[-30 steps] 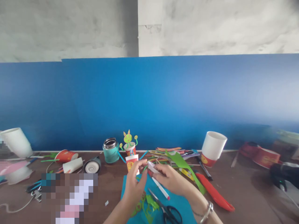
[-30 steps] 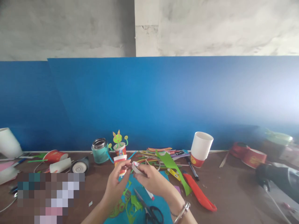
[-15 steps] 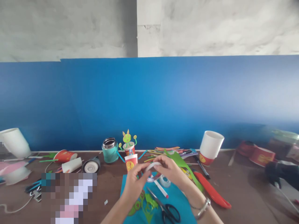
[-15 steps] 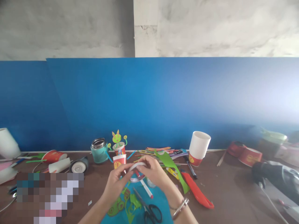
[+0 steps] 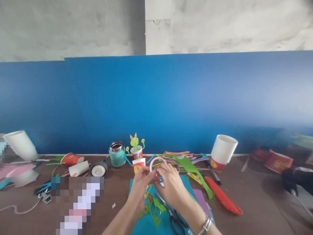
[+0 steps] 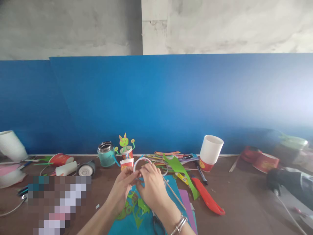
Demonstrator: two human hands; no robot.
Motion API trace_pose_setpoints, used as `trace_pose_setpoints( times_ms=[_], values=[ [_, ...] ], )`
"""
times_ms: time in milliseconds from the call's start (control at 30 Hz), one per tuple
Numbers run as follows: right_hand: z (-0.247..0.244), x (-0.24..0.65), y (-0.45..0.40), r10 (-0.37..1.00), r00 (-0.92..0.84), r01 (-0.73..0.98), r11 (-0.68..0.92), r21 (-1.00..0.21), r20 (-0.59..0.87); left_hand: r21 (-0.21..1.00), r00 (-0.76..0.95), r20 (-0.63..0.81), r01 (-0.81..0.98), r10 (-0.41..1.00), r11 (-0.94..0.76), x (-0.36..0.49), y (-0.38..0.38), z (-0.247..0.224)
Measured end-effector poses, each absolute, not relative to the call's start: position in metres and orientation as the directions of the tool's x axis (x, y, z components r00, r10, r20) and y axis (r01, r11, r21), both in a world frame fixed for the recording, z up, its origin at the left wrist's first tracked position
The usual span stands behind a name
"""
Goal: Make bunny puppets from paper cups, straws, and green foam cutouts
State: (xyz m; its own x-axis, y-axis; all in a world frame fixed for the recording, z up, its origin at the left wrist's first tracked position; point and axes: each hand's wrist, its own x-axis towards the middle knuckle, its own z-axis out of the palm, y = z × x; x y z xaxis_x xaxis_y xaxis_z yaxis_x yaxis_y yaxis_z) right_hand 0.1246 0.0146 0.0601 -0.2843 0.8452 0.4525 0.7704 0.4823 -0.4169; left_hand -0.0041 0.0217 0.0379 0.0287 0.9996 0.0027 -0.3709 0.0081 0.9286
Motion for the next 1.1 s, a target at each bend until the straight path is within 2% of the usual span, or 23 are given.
trace_pose_setpoints(
  times_ms=[67, 167, 233, 333, 433, 633, 867, 967, 1100],
  values=[
    [0.055, 0.125, 0.018, 0.843, -0.345, 0.771, 0.505, -0.388, 0.413, 0.949, 0.034, 0.018, -0.314, 0.999, -0.006, -0.005, 0.024, 0.036],
    [0.051, 0.129, 0.023, 0.858, -0.349, 0.781, 0.489, -0.390, 0.377, 0.975, -0.055, 0.123, -0.181, 0.991, -0.131, -0.009, 0.030, 0.032],
    [0.051, 0.133, 0.025, 0.860, -0.342, 0.751, 0.492, -0.440, 0.379, 0.970, -0.089, 0.232, -0.050, 0.969, -0.237, -0.012, 0.034, 0.030],
    [0.050, 0.138, 0.027, 0.849, -0.374, 0.652, 0.527, -0.545, 0.373, 0.922, -0.002, 0.368, 0.131, 0.930, -0.365, -0.014, 0.034, 0.030],
    [0.048, 0.142, 0.028, 0.859, -0.384, 0.606, 0.511, -0.610, 0.338, 0.872, 0.045, 0.441, 0.215, 0.896, -0.440, -0.013, 0.031, 0.029],
    [0.049, 0.148, 0.028, 0.867, -0.372, 0.552, 0.495, -0.672, 0.332, 0.869, 0.005, 0.433, 0.261, 0.901, -0.420, -0.011, 0.031, 0.025],
    [0.051, 0.150, 0.029, 0.877, -0.385, 0.516, 0.463, -0.721, 0.288, 0.887, 0.045, 0.421, 0.189, 0.906, -0.422, -0.013, 0.035, 0.029],
    [0.054, 0.151, 0.028, 0.878, -0.386, 0.495, 0.457, -0.739, 0.284, 0.893, 0.009, 0.418, 0.178, 0.908, -0.413, -0.012, 0.034, 0.030],
    [0.058, 0.151, 0.027, 0.883, -0.395, 0.498, 0.438, -0.748, 0.254, 0.860, 0.029, 0.466, 0.220, 0.885, -0.460, -0.011, 0.031, 0.027]
  ],
)
